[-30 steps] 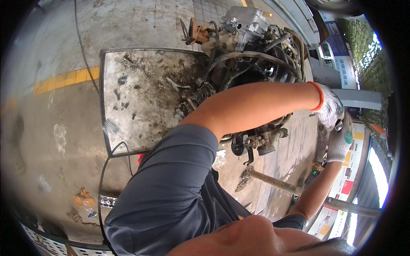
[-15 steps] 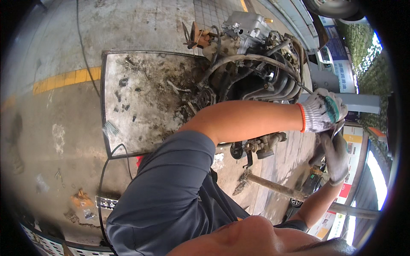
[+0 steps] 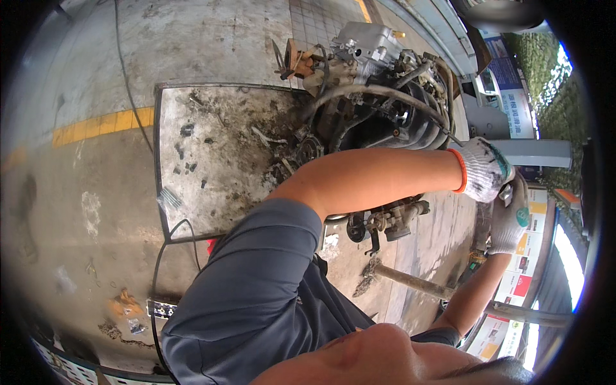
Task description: The person works on a car engine placed on a metal stand, using a ratchet to loosen and remove bolts from the engine block. The person handles hoses and engine components while adjusting the engine's position on the stand.
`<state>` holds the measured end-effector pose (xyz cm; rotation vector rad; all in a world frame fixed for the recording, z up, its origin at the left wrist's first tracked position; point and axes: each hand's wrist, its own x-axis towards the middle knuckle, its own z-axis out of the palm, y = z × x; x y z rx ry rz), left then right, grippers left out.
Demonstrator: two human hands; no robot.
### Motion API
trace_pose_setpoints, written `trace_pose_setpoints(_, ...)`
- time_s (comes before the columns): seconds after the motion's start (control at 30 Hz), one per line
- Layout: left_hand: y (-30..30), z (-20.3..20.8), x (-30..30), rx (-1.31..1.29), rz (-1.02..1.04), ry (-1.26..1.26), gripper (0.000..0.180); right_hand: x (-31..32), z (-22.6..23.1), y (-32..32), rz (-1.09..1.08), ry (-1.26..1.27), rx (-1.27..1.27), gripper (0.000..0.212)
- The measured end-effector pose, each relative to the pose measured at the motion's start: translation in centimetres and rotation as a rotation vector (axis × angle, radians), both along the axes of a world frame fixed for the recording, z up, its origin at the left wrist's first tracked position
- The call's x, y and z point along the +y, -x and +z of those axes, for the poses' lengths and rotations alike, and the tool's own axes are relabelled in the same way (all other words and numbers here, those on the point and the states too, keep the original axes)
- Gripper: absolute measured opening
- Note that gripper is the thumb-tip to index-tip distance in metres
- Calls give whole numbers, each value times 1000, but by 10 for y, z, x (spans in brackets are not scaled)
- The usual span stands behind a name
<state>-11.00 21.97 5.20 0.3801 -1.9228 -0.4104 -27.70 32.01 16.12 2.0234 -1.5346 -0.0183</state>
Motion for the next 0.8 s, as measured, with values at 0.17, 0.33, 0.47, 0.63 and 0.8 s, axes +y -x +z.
trace_pose_setpoints(0.17, -1, -9, 7, 339, 354, 28, 25, 33, -15, -68, -211, -377, -658, 34)
trace_pose_setpoints(0.33, 13, -14, 3, 169, 80, 70, 23, -5, -7, 9, 0, 35, -21, 36)
trace_pose_setpoints(0.47, 5, -14, -7, 277, 370, 115, 17, 32, -18, -88, -397, -414, -748, 27)
trace_pose_setpoints(0.63, 8, -16, 7, 153, 189, 89, 19, -16, -7, -12, 99, 91, -82, 38)
trace_pose_setpoints(0.8, -17, -12, -1, 309, 365, 58, 20, 48, -26, -70, -228, -502, -937, 36)
